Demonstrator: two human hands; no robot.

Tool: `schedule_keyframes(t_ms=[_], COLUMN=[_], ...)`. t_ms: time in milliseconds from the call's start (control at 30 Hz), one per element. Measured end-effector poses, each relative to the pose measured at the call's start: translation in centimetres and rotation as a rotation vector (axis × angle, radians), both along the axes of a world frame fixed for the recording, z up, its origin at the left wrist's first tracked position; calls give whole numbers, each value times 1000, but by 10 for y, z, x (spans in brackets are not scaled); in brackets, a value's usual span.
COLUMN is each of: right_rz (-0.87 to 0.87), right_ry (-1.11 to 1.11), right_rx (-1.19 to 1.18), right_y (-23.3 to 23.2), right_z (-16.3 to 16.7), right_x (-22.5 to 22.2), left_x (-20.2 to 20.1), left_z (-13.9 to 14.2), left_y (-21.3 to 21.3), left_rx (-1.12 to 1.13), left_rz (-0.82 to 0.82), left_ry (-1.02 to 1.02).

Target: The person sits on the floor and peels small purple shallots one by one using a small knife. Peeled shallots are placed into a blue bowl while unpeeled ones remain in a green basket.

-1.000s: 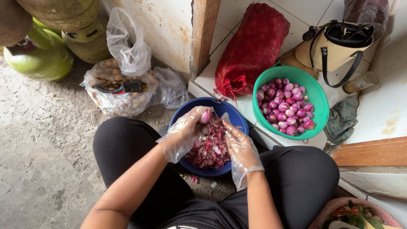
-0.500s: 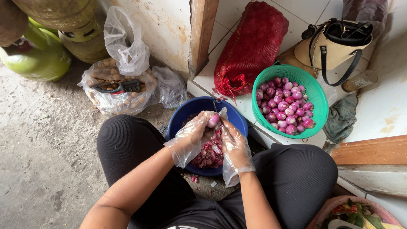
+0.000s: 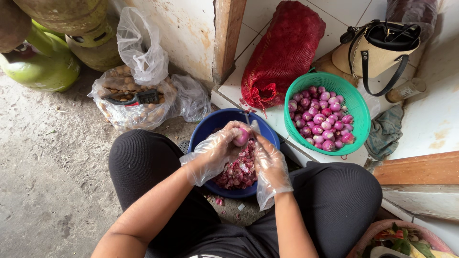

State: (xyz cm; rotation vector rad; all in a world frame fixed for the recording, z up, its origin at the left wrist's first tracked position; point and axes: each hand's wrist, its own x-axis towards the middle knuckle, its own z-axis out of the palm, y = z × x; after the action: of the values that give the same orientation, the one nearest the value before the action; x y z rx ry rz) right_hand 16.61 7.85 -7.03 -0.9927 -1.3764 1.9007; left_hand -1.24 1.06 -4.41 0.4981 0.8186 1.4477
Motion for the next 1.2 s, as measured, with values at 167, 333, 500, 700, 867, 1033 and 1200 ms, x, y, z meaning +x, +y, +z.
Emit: schedule_keyframes(t_ms=[167, 333, 500, 700, 867, 1033, 1200], right_rz=[-89, -119, -140, 108, 265, 140, 274], right_ry=[185, 157, -116, 5, -659, -564, -684], right_rx=[-2, 76, -105, 154, 1011, 320, 214], right_y=[8, 7, 12, 27, 35, 23, 36], right_z=[10, 29, 3, -64, -61, -36, -35], right_x=[4, 5, -3, -21, -21, -14, -10], left_x=[-7, -14, -15, 0, 50, 56, -6], left_z=[23, 38, 16, -26, 0, 50, 42], left_y=[-12, -30, -19, 58, 155, 230, 252], left_rx=[54, 266, 229, 175, 499, 410, 42], left_rz=[-63, -72, -34, -29, -74, -107, -6], left_ry=[249, 458, 516, 1032, 1117, 697, 1032])
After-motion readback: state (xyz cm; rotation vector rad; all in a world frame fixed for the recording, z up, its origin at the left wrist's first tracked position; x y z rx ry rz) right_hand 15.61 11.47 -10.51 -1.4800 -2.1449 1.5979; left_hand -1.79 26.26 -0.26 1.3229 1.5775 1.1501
